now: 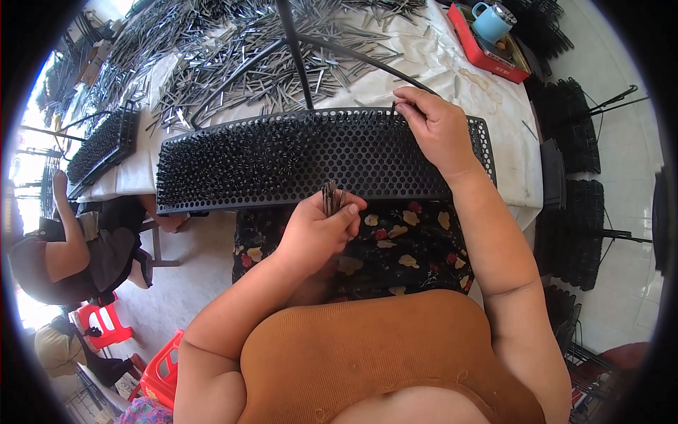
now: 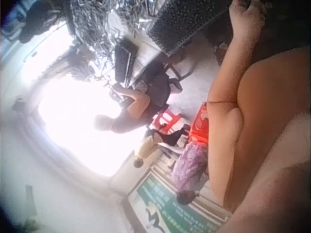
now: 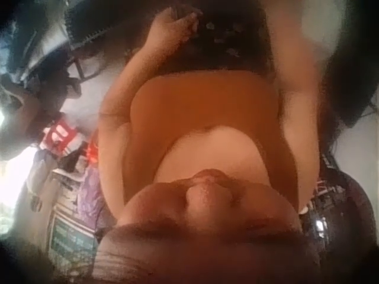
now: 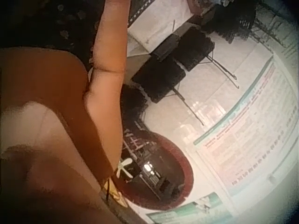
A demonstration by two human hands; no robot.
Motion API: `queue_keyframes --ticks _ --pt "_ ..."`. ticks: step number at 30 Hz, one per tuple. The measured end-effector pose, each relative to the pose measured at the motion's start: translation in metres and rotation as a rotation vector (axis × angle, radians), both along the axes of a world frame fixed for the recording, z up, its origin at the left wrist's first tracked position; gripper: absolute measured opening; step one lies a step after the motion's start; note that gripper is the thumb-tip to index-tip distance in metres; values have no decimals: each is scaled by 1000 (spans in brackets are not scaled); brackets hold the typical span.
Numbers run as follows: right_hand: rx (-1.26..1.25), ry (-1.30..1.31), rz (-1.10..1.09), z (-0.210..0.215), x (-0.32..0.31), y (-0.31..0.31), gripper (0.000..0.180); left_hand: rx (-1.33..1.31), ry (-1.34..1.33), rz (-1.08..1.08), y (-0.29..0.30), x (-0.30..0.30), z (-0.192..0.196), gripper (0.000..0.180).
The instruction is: The person inserts small metal pins into a perforated plastic frame component by hand.
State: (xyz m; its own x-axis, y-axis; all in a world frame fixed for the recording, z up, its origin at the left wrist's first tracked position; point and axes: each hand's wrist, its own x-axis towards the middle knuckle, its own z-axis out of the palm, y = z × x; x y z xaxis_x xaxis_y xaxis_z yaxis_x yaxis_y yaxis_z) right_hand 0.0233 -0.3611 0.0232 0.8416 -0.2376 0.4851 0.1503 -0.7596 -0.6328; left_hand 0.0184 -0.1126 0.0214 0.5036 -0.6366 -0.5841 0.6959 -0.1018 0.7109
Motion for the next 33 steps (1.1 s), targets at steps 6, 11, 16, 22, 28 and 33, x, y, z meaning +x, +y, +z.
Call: queue_keyframes --ticks 6,11,16,22,28,33 --pt "59 60 6 -1 0 -4 20 20 -10 -6 0 0 -1 12" --pt "-54 197 54 0 0 -7 22 47 -86 -40 1 1 -1 12" --pt "28 199 39 -2 0 -4 23 60 -112 -51 0 1 1 11" --pt "60 172 40 4 8 5 21 71 -146 -65 2 2 -2 11" --pt "-101 128 99 -1 -2 -1 20 57 -141 -62 1 2 0 11" --pt "-129 74 120 -6 3 -3 20 43 -123 -57 2 2 -1 11"
